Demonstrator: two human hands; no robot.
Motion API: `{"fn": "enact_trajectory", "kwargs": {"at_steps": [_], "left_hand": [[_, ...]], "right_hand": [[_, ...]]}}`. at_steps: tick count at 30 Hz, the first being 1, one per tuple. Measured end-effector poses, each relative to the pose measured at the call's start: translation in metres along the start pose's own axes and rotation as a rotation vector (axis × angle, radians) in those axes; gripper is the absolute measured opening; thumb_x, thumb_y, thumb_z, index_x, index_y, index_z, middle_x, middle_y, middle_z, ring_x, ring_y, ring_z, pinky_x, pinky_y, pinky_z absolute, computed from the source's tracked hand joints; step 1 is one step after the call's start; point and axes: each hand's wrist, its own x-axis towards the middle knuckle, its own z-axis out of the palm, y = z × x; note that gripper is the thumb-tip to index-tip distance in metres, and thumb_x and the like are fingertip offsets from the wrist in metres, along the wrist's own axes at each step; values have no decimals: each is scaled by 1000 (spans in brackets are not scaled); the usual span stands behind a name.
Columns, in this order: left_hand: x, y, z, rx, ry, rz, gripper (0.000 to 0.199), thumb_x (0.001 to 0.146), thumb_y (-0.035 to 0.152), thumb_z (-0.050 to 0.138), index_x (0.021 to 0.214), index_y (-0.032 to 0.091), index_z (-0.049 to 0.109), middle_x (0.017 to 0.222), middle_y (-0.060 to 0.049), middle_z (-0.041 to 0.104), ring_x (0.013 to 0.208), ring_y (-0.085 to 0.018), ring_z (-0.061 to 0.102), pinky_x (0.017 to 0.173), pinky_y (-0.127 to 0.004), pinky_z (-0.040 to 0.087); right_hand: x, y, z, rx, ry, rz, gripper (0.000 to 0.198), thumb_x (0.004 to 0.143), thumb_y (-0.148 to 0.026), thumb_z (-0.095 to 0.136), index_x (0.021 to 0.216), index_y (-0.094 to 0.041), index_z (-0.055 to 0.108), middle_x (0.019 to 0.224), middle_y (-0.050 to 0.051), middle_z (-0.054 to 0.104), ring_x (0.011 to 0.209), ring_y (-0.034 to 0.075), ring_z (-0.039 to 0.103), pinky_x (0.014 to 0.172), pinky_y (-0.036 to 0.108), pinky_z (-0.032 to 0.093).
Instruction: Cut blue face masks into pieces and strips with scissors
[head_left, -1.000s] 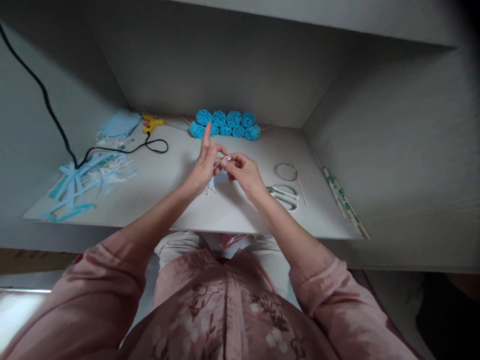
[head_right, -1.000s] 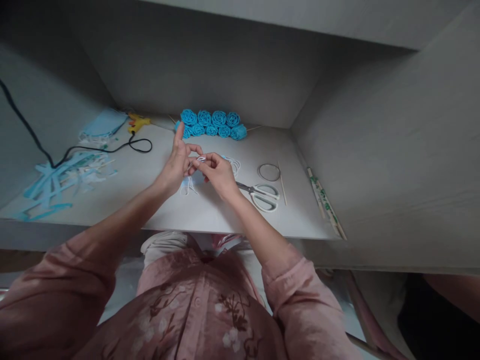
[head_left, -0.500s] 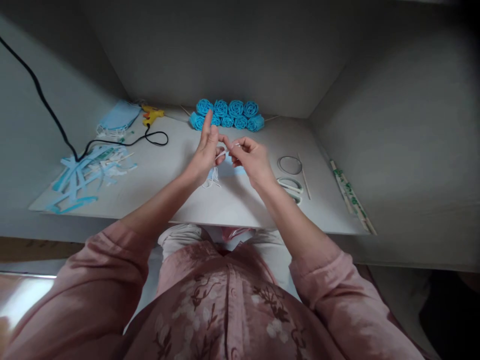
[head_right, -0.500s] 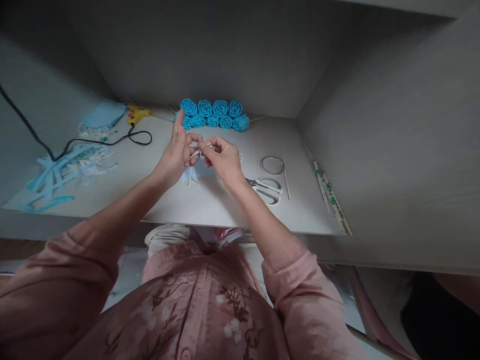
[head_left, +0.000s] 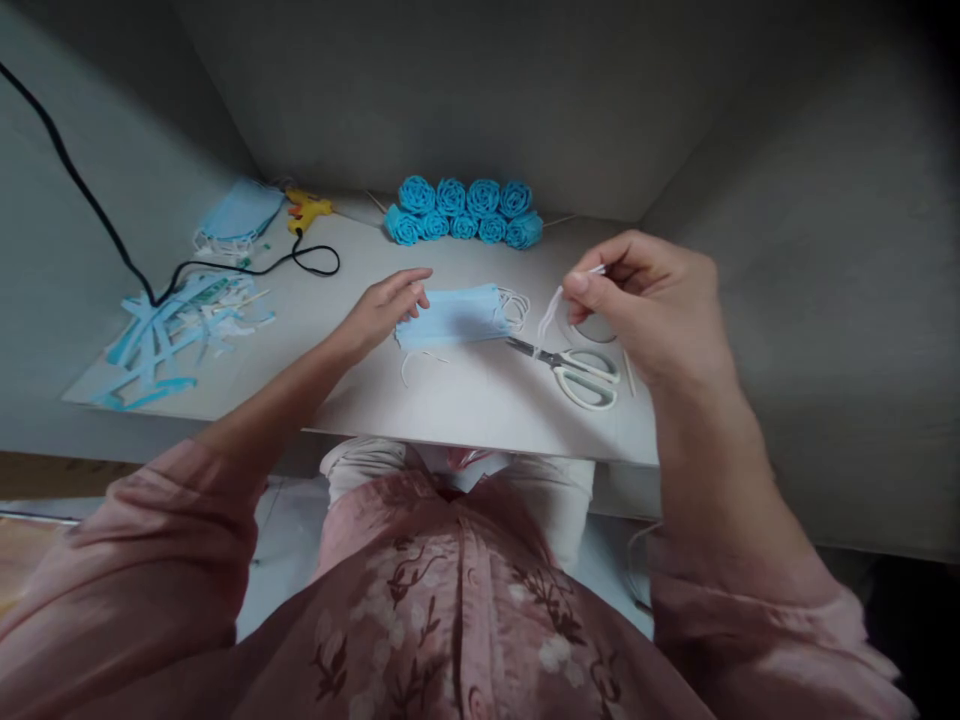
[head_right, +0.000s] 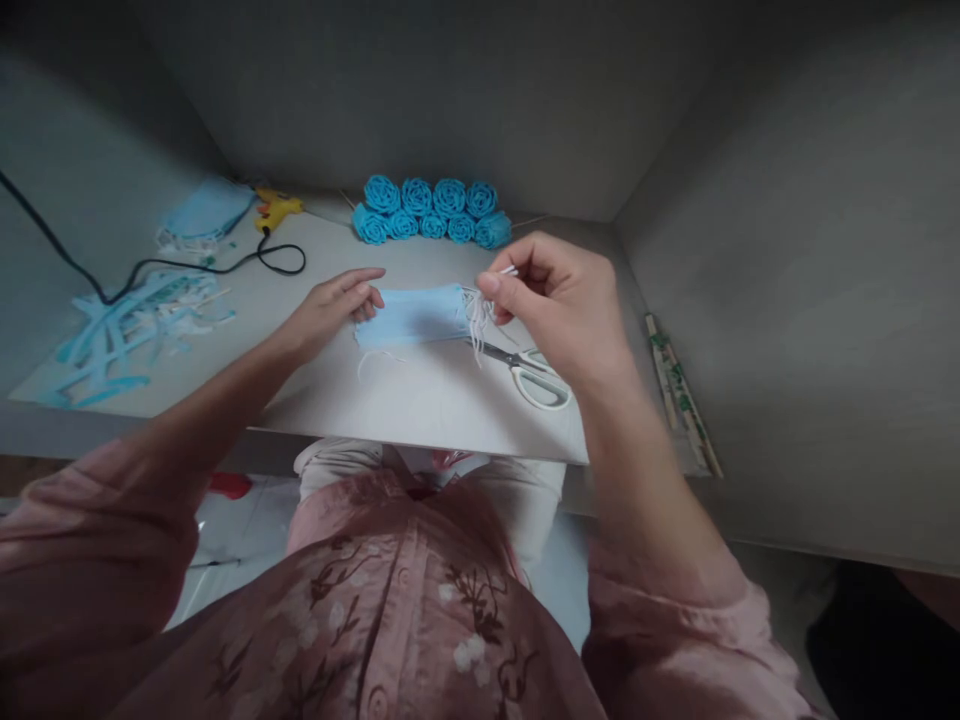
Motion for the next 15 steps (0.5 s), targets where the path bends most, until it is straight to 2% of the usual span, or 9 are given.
{"fn": "enact_trajectory", "kwargs": {"at_steps": [3, 5, 7, 9, 12, 15], "left_hand": [[-11, 4, -14, 287, -42, 20, 42, 84, 43, 57, 113, 16, 67, 91, -6, 67, 75, -14, 55, 67, -24, 41], [-22, 9, -22, 427, -221, 47, 33, 82, 39, 58, 104, 17, 71, 86, -4, 68, 74, -15, 57, 66, -24, 40], [-32, 11, -28, 542, -452, 136, 27, 83, 34, 57, 99, 18, 72, 90, -6, 69, 78, -17, 59, 69, -25, 40], [-40, 7, -32, 628, -578, 216, 24, 85, 30, 55, 97, 18, 72, 94, -8, 70, 83, -19, 61, 74, -27, 39], [-45, -8, -30, 651, -570, 255, 20, 86, 30, 53, 85, 19, 71, 85, -7, 68, 79, -18, 59, 74, -28, 38], [-45, -12, -22, 601, -494, 267, 23, 86, 30, 53, 71, 18, 66, 77, -4, 63, 74, -16, 55, 72, -28, 37]], "right_hand": [[-9, -2, -8, -32, -103, 96, 16, 76, -31, 76, 72, -19, 66, 59, -2, 60, 52, 9, 55, 48, 23, 42], [-14, 0, -9, -42, -170, 166, 15, 76, -31, 76, 73, -20, 67, 58, -1, 60, 53, 10, 55, 48, 24, 41], [-18, 2, -9, -39, -214, 207, 13, 76, -31, 75, 74, -20, 68, 58, -1, 60, 52, 10, 54, 47, 25, 40], [-20, 5, -8, -28, -237, 225, 12, 76, -30, 75, 74, -21, 69, 58, 0, 60, 52, 10, 53, 47, 25, 39], [-21, 7, -3, -9, -261, 234, 12, 76, -31, 74, 73, -21, 68, 59, 0, 60, 53, 11, 53, 49, 26, 39], [-21, 9, 8, -6, -324, 241, 14, 76, -32, 74, 74, -20, 68, 59, -1, 60, 54, 11, 53, 51, 25, 39]]}}
